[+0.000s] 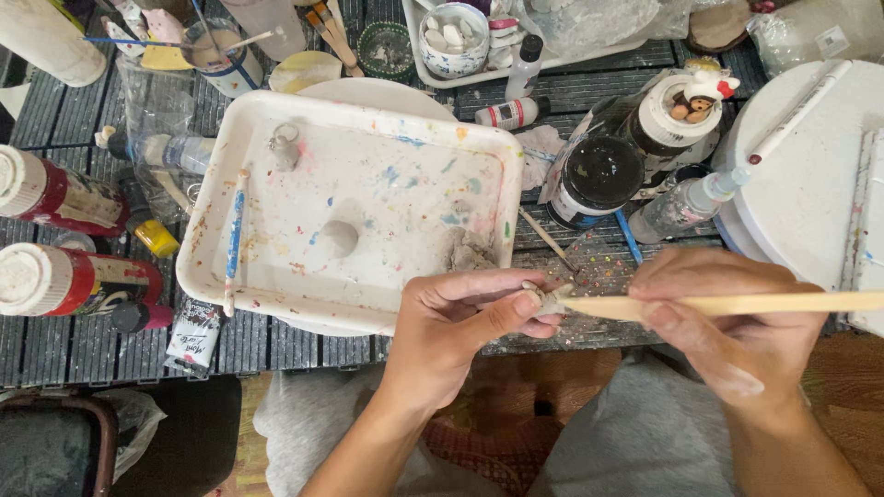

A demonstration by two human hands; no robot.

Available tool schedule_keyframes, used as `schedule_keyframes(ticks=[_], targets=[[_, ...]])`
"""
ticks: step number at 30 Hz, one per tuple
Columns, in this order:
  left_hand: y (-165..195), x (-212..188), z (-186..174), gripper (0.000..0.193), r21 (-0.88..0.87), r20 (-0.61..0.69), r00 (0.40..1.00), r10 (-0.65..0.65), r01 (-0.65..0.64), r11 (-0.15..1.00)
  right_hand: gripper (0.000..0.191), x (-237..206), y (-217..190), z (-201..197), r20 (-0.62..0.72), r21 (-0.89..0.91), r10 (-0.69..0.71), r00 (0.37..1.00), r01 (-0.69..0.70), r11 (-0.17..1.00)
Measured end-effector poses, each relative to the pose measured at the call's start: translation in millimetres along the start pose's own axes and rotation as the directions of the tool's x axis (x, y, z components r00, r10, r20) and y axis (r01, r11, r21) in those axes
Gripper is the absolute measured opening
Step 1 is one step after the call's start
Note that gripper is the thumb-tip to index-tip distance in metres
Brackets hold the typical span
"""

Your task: The person shapes a small piece of clay using a wooden stick and their fingers. They repeatedly smooth and refine the surface of the clay piece, occasionally dipping the tool into water to aid in shaping.

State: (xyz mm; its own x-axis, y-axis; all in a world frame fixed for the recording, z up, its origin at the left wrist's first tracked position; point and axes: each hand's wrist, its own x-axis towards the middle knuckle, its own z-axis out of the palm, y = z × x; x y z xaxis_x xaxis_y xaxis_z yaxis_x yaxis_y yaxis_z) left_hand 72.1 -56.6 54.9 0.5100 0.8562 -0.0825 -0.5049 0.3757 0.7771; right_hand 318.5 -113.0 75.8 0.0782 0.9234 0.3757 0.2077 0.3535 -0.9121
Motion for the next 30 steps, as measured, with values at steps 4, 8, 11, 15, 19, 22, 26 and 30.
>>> schedule_keyframes(ticks=[4, 8, 11, 15, 19, 22, 26, 30], targets=[[-1.8, -1.5, 0.9, 0.025, -0.01, 0.003, 1.0, 0.002, -0.002, 1.0, 0.014, -2.7, -0.5, 3.1, 0.061, -0.077, -0.09, 0.994, 0.094, 0.993], [-1.5, -1.8, 0.2, 0.025, -0.02, -0.006, 1.0, 0.013, -0.013, 1.0, 0.012, -4.5, -2.2, 2.9, 0.02, -0.134, -0.102, 0.995, 0.104, 0.985], [-1.5, -1.2, -0.3, 0.025, -0.034, -0.006, 1.0, 0.026, -0.026, 0.999, 0.012, -4.3, -2.9, 3.3, -0.017, -0.111, -0.05, 0.999, 0.047, 0.993], [-2.2, -0.7, 0.4, 0.024, -0.062, -0.017, 0.999, 0.031, -0.032, 0.998, 0.013, -2.5, -3.5, 7.4, -0.031, 0.029, -0.045, 0.999, 0.046, 0.999], [-1.7, -2.7, 1.2, 0.023, 0.024, -0.037, 0.998, 0.049, -0.049, 0.999, 0.015, -1.9, -7.9, 9.5, -0.017, -0.077, -0.03, 0.999, 0.029, 0.997], [1.2, -2.9, -0.7, 0.022, 0.055, -0.034, 0.998, 0.055, -0.053, 0.997, 0.015, -1.5, -9.1, 9.8, 0.018, -0.121, -0.109, 0.994, 0.11, 0.986], [2.1, -0.7, -1.5, 0.021, 0.025, -0.056, 0.997, 0.051, -0.05, 0.998, 0.013, -2.7, -6.5, 8.0, 0.01, -0.093, -0.152, 0.988, 0.152, 0.984], [2.4, 0.1, -3.1, 0.025, 0.009, -0.053, 0.997, 0.055, -0.054, 0.998, 0.015, -4.3, 0.2, 5.7, -0.024, 0.031, 0.044, 0.999, -0.044, 0.999]])
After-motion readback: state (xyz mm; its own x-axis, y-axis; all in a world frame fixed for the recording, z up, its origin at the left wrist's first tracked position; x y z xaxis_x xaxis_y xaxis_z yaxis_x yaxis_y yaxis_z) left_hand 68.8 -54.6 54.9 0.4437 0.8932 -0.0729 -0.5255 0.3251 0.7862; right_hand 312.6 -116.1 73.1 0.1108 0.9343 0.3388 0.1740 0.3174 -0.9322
